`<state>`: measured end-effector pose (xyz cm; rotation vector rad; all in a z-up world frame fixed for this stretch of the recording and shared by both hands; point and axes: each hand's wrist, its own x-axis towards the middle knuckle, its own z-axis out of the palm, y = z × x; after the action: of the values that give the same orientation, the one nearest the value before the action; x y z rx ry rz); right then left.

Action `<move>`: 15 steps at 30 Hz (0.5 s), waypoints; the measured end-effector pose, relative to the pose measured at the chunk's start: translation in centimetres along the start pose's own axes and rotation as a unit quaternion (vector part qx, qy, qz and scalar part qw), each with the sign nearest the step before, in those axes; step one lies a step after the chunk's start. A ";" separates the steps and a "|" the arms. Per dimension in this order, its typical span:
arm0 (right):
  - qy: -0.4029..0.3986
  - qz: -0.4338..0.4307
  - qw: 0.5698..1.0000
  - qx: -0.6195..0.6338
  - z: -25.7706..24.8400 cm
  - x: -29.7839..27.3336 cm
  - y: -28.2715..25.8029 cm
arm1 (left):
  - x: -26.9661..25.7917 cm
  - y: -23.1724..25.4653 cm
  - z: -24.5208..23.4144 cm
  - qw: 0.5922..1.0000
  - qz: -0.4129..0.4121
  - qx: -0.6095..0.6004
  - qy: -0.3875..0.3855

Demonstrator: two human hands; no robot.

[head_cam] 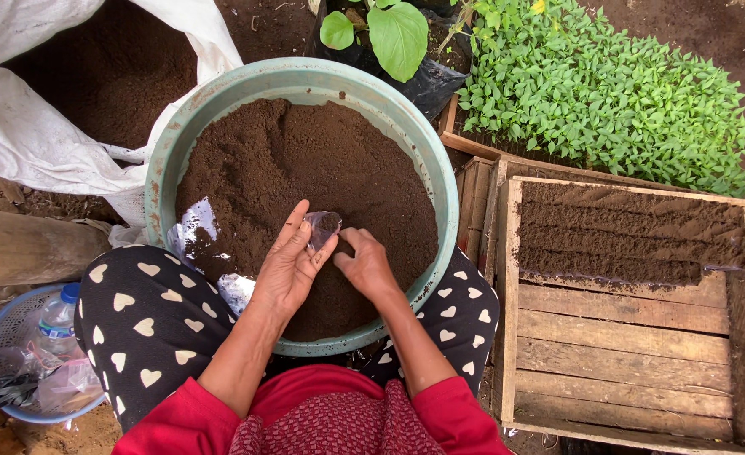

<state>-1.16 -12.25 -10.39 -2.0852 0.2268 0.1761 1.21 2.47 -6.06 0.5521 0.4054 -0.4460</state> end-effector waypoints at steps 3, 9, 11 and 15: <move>-0.020 0.063 0.996 0.066 -3.1 -0.5 -3.9 | 1.0 -0.5 -1.2 1.000 -0.003 -0.018 0.002; -0.006 -0.044 0.999 -0.030 -7.0 -1.3 -10.6 | 1.5 -1.3 -2.0 0.999 -0.021 -0.038 0.009; -0.013 -0.073 0.994 -0.076 -7.3 -1.8 -12.5 | 1.5 -1.5 -2.0 0.999 -0.023 -0.036 0.011; -0.030 -0.103 0.988 -0.108 -7.0 -2.7 -14.1 | 1.7 -2.2 -2.5 1.000 -0.010 -0.016 -0.001</move>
<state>-0.24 -11.15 5.51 -2.2979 -0.0475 0.1425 0.84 1.70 -9.67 0.5159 0.4152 -0.4585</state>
